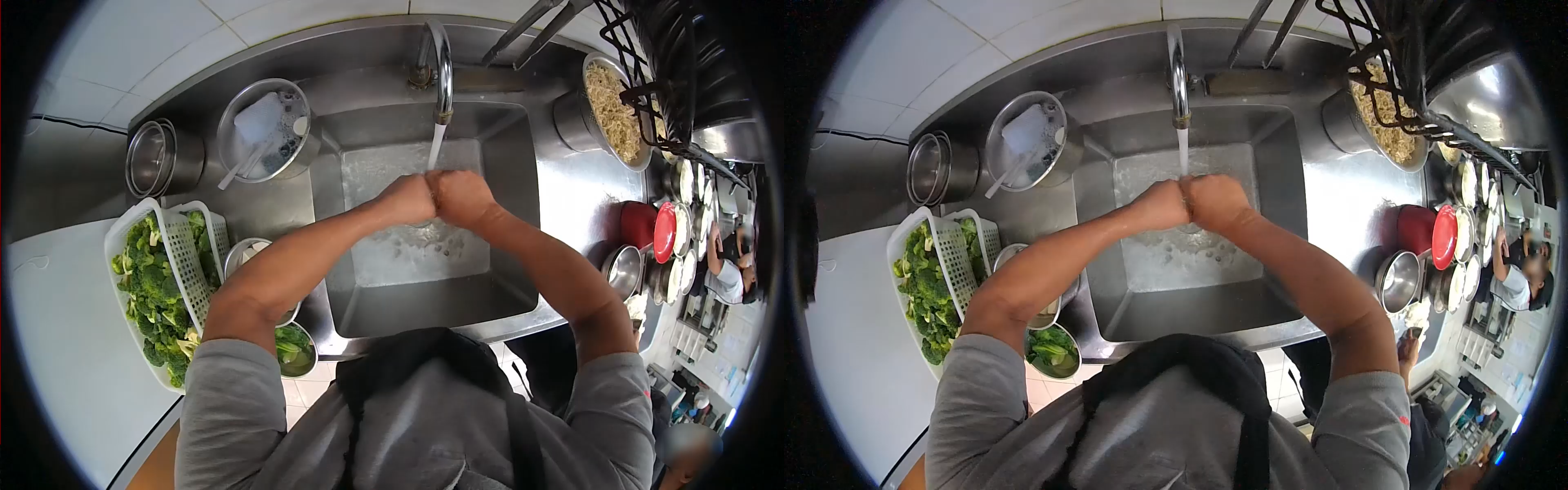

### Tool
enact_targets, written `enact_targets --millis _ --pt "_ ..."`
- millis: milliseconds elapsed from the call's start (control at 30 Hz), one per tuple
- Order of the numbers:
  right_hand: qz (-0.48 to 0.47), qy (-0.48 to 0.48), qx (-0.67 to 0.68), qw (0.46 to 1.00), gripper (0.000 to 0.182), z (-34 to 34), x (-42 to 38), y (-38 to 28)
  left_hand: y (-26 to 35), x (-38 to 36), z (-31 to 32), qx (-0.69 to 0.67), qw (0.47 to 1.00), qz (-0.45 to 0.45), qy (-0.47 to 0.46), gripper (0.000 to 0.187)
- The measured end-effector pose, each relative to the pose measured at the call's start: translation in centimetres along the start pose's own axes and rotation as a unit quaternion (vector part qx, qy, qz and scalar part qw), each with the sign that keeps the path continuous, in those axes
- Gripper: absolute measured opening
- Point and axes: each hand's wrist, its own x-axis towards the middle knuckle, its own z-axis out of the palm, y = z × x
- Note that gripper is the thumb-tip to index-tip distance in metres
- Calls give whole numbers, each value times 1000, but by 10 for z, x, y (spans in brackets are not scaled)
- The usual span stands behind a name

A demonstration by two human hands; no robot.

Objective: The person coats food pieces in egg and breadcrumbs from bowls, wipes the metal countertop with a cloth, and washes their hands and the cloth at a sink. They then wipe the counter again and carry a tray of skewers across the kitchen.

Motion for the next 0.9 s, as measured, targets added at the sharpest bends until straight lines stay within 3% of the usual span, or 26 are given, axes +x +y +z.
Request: enact_targets --millis 167,267,367,433,467,567,600,667,733,900 --pt "100 -16 114 988 24 27 -12 -10 2 -16 -5 47 998 -23 -23 30" --pt "140 0 198 970 33 48 -18 -14 -8 -16 6 121 992 29 23 26" --pt "188 -190 289 919 40 84 -22 0 -8 -28 15 195 978 74 7 23" --pt "211 -324 387 837 45 70 -34 3 4 -43 24 164 985 36 -45 26" --pt "222 -381 433 786 47 61 -34 10 -2 -44 42 152 988 10 -28 28" --pt "213 -317 576 722 47 52 -23 66 -17 -69 87 25 997 -70 -19 36" --pt "263 -214 619 708 44 41 -6 78 -17 -82 93 11 998 -62 -26 38" --pt "233 -67 645 725 37 47 41 112 -16 -107 104 -30 996 -76 -37 44" --pt "265 4 718 644 25 12 82 108 -15 -125 112 -87 988 -121 -36 50" --pt "299 59 743 595 21 -16 156 119 -26 -149 105 -101 989 -106 -37 58"
